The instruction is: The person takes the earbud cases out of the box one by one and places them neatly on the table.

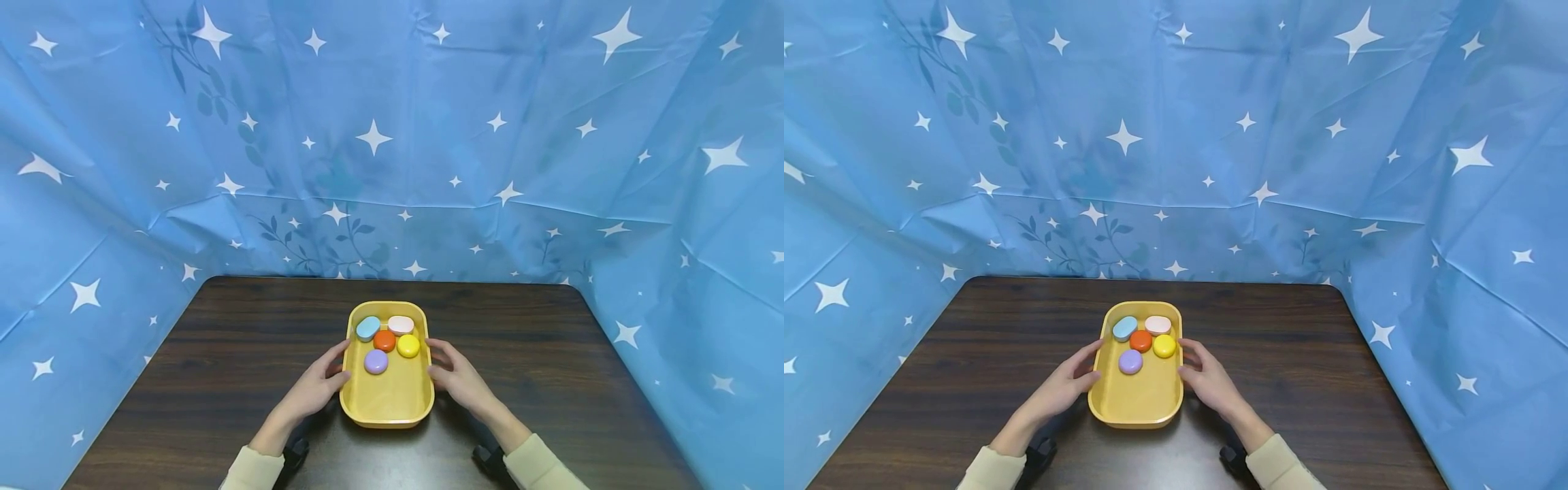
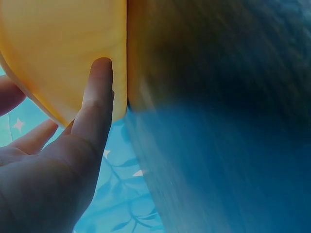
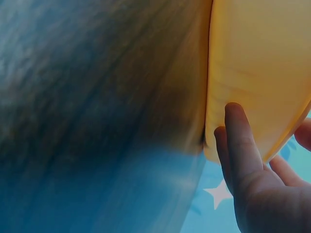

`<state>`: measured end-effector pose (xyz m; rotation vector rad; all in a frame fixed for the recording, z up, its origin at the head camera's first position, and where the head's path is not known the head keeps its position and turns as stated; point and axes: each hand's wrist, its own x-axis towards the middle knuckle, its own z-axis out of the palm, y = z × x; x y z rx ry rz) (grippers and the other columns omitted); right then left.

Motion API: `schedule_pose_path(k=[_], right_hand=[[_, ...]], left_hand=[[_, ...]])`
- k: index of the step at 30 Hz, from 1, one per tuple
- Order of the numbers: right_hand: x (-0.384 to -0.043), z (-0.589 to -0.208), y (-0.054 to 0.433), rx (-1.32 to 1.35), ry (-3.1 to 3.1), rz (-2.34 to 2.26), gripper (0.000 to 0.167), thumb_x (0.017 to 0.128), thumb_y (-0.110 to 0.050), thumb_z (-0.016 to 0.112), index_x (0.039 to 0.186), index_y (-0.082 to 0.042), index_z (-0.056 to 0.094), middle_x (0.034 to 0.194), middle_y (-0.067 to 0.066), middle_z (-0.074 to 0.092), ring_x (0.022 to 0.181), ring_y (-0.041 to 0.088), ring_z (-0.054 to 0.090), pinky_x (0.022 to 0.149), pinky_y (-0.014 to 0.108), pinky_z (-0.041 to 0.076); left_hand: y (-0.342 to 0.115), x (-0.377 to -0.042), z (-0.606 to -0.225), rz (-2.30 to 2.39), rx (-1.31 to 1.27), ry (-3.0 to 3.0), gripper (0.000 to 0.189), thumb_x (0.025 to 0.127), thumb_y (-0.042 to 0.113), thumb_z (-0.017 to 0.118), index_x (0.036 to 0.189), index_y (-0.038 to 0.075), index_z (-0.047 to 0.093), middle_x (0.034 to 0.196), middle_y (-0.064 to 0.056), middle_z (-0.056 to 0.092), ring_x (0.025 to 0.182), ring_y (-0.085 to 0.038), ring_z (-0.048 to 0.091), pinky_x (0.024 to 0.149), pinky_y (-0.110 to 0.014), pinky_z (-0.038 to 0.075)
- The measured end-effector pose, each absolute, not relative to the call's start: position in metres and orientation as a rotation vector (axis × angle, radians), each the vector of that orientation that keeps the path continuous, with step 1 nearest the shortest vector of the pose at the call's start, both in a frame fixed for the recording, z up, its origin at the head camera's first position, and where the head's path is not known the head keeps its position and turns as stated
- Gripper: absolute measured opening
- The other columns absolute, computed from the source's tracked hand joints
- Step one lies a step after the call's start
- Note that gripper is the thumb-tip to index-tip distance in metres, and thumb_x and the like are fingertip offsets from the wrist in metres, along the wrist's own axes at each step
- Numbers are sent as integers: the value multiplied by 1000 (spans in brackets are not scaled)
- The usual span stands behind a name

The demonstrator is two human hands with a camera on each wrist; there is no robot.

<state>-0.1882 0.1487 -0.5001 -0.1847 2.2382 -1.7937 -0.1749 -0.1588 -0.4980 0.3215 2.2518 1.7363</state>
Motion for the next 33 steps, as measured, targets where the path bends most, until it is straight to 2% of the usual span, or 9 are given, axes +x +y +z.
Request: schedule_pose_path(k=[33], right_hand=[[-192, -496, 125, -232, 2144, -1818, 55, 101, -6, 56, 153, -6, 39, 151, 27, 44, 128, 41, 55, 89, 45, 58]], left_hand=[[-186, -178, -494, 1677, 285, 2285, 61, 104, 5, 51, 160, 6, 27, 163, -23, 26, 140, -44, 43, 100, -49, 51]])
